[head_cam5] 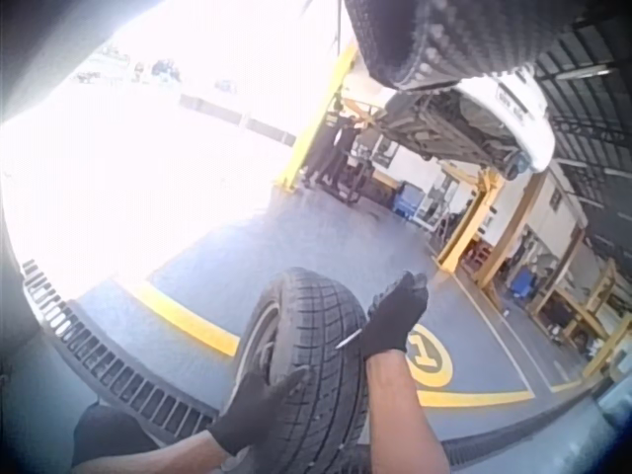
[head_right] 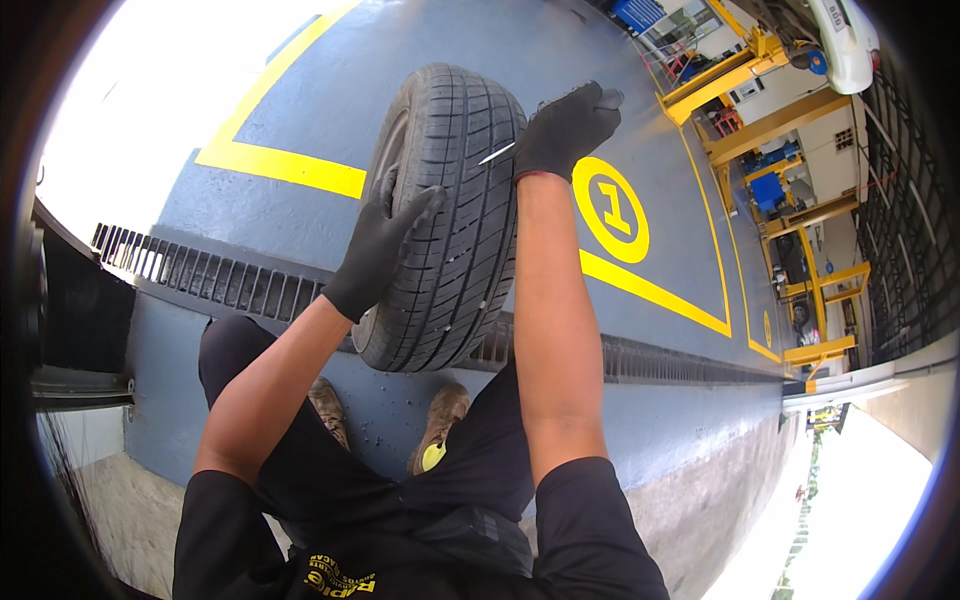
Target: The person is sitting on the floor and using a screwdriver to remove a nail from a car tire. They repeatedly probe and pull at the puncture site to extract the embedded object.
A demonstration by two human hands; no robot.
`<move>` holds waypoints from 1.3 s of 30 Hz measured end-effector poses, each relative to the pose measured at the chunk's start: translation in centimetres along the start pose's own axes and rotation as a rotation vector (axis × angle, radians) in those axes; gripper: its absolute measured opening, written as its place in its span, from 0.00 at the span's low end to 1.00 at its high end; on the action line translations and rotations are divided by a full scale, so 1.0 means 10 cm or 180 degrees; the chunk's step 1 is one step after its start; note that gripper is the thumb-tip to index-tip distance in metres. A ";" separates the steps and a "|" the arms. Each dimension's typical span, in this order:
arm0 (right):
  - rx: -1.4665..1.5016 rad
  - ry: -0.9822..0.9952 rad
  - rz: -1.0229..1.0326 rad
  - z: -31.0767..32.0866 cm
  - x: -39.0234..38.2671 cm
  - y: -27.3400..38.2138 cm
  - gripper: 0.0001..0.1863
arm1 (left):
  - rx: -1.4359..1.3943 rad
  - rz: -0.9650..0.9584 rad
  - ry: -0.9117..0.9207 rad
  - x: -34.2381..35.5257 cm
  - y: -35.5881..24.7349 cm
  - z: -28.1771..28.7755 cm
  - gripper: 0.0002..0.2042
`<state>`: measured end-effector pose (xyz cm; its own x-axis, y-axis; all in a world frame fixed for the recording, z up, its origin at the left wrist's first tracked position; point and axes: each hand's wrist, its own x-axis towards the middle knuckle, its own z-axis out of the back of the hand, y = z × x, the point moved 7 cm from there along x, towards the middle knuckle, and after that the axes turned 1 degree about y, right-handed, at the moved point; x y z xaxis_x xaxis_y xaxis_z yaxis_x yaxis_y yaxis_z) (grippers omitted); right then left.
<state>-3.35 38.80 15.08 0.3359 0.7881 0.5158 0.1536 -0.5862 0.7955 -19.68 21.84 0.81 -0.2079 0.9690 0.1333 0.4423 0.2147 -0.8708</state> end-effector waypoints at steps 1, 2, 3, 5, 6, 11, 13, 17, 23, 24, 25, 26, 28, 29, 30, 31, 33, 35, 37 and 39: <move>-0.0035 -0.0029 0.0014 -0.03 -0.03 0.02 0.11 | 0.0057 0.0067 0.0006 0.00 0.02 0.02 0.38; -0.0070 -0.0058 0.0027 -0.08 -0.06 0.04 0.11 | 0.0115 0.0134 0.0011 0.00 0.05 0.03 0.39; -0.0124 -0.0090 0.0057 -0.09 -0.07 0.08 0.11 | 0.0128 0.0119 -0.0036 0.00 0.06 0.02 0.39; -0.0186 -0.0046 0.0021 0.00 -0.06 -0.11 0.10 | 0.0157 0.0092 -0.0133 0.00 0.07 0.01 0.39; -0.0203 -0.0018 0.0007 -0.01 -0.05 -0.15 0.10 | 0.0110 0.0096 -0.0112 -0.01 0.06 -0.01 0.39; -0.0344 0.0056 -0.0007 -0.09 -0.12 -0.18 0.08 | 0.0527 -0.0398 -0.0058 -0.03 0.03 0.05 0.40; -0.1005 0.0193 0.0610 -0.05 -0.06 -0.13 0.07 | 0.0416 -0.0129 -0.0042 -0.01 0.07 0.01 0.40; -0.1066 0.0390 -0.0135 -0.08 -0.01 -0.24 0.07 | 0.0412 -0.0096 -0.0270 0.05 0.16 0.11 0.38; 0.0411 -0.0025 -0.1070 0.11 -0.59 0.00 0.10 | 0.0953 -0.0091 0.0295 -0.01 0.02 0.06 0.26; 0.0449 -0.0014 -0.0951 0.13 -0.72 0.16 0.11 | 0.0930 -0.0160 0.0323 0.00 0.02 0.05 0.27; 0.0513 -0.0069 -0.0803 0.20 -0.79 0.25 0.11 | 0.0846 -0.0199 0.0307 -0.02 0.02 0.01 0.27; 0.0580 -0.0120 -0.0657 0.26 -0.84 0.32 0.12 | 0.0827 -0.0134 0.0284 -0.02 0.02 -0.01 0.27; 0.0654 -0.0230 -0.0400 0.29 -0.88 0.44 0.13 | 0.0877 0.0105 0.0208 -0.04 0.01 -0.01 0.27; 0.0652 -0.0280 -0.0279 0.28 -0.89 0.51 0.13 | 0.0826 0.0216 0.0157 -0.04 0.04 0.00 0.26; 0.0654 -0.0317 -0.0139 0.27 -0.88 0.58 0.13 | 0.0765 0.0314 0.0107 -0.03 0.06 0.00 0.26; 0.0562 -0.0286 -0.0015 0.27 -0.87 0.60 0.13 | 0.0594 0.0351 0.0048 -0.02 0.08 0.00 0.25; 0.0388 -0.0215 0.0220 0.24 -0.86 0.62 0.12 | 0.0567 0.0345 0.0077 -0.01 0.07 -0.01 0.24; 0.0063 -0.0346 0.0505 0.27 -0.85 0.63 0.12 | 0.0814 0.0278 0.0195 -0.02 0.01 -0.01 0.23; -0.0201 -0.0463 0.0607 0.30 -0.87 0.64 0.11 | 0.0968 0.0261 0.0202 -0.03 0.01 -0.03 0.23; -0.0370 -0.0560 0.0547 0.32 -0.88 0.65 0.11 | 0.0994 0.0212 0.0211 -0.04 0.00 -0.04 0.22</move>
<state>-2.30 27.44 14.69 0.5058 0.6281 0.5913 -0.0239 -0.6750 0.7374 -19.26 21.50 0.95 -0.1257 0.9877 0.0927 0.1618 0.1126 -0.9804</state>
